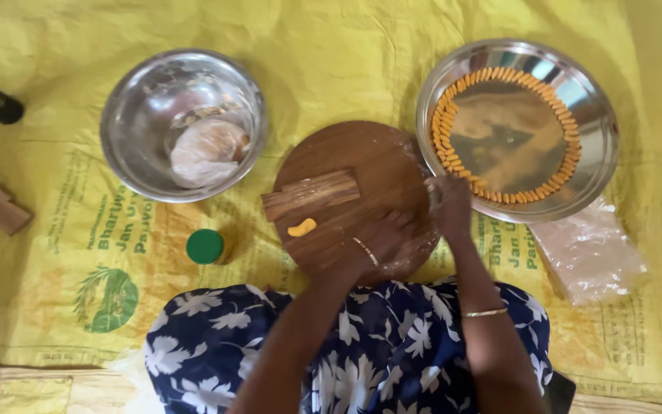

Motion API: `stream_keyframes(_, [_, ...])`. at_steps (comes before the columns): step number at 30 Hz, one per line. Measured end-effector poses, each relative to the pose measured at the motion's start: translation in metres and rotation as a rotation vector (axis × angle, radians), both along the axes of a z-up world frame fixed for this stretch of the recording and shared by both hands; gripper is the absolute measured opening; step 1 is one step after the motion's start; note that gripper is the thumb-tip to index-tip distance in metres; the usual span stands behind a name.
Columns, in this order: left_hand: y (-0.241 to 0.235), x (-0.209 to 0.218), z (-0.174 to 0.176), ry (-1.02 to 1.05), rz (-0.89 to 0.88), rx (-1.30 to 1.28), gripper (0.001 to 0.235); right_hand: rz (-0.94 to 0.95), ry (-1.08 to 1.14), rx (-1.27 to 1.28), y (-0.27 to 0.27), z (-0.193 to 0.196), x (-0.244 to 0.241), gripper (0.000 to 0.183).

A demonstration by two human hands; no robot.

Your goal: The person sits on the floor and shapes small pieces of yellow dough into elongated forms using a wooden grooved tool. They roll the dough between palms, press it into the tool, and place the finished pieces onto a metal tray.

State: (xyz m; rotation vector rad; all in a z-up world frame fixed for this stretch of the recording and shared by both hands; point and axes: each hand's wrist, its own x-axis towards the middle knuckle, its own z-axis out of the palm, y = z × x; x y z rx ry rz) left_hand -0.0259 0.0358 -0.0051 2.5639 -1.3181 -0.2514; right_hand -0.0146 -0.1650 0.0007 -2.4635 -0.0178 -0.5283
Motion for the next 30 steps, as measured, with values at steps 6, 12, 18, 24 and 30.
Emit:
stream_keyframes(6, [0.117,-0.008,-0.002,-0.326,0.293,0.323,0.040,0.205,0.101,0.012,0.069,-0.001,-0.035,0.025])
stream_keyframes(12, [0.157,-0.007,-0.049,-0.338,0.544,0.153,0.042,0.198,0.028,-0.043,0.075,-0.007,-0.049,0.027])
stream_keyframes(18, [0.155,0.001,-0.045,-0.198,0.630,0.037,0.046,0.128,0.210,0.104,0.096,0.006,-0.072,0.027])
stream_keyframes(24, [0.145,-0.010,-0.005,0.343,0.694,-0.534,0.058,0.430,0.086,0.230,0.130,0.065,-0.069,0.042])
stream_keyframes(30, [0.131,-0.016,0.006,0.650,0.624,-0.842,0.028,0.433,0.329,0.646,0.159,0.089,-0.070,0.029])
